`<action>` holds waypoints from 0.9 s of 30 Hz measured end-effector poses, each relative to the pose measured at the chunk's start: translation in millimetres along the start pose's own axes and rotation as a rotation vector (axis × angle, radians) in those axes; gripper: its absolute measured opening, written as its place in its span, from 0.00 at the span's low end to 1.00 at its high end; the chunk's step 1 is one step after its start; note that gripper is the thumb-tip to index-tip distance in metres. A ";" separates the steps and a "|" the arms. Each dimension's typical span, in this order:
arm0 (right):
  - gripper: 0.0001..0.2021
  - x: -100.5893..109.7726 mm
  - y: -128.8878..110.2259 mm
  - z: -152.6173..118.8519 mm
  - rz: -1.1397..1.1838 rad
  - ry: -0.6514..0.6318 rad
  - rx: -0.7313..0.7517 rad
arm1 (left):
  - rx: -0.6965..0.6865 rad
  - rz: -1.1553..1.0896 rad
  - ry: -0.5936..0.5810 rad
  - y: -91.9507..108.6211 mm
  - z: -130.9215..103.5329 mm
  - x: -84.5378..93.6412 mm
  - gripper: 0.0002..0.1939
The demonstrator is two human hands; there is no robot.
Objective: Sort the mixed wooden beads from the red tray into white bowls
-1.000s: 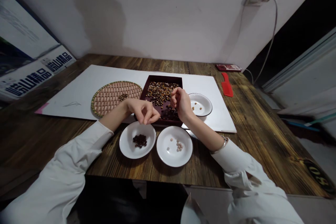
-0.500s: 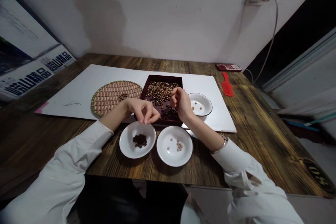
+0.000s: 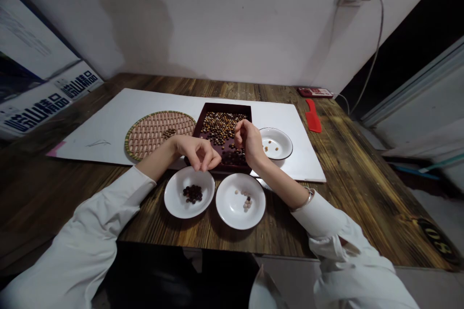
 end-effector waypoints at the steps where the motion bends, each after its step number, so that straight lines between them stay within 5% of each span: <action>1: 0.11 -0.1 -0.2 -0.3 -0.013 -0.003 0.007 | 0.005 -0.001 0.002 -0.2 0.0 0.1 0.12; 10: 0.12 -1.8 3.0 -0.6 -0.027 -0.038 -0.033 | 0.030 -0.010 0.011 1.3 2.1 -3.1 0.14; 18: 0.12 -3.1 3.2 -1.0 -0.033 -0.051 -0.015 | 0.086 0.025 0.195 -0.1 9.3 -8.6 0.14; 27: 0.10 -4.4 6.1 -0.7 -0.022 -0.067 -0.058 | 0.133 0.563 0.342 15.7 21.1 -31.1 0.13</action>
Point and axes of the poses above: each hand's wrist, its own z-axis towards the middle knuckle, its own x-axis out of the back of the hand, y = z × x, the point moved 6 cm from there along z, towards the middle knuckle, and after that the axes turned 1 degree about -z, right-handed, at the moved point
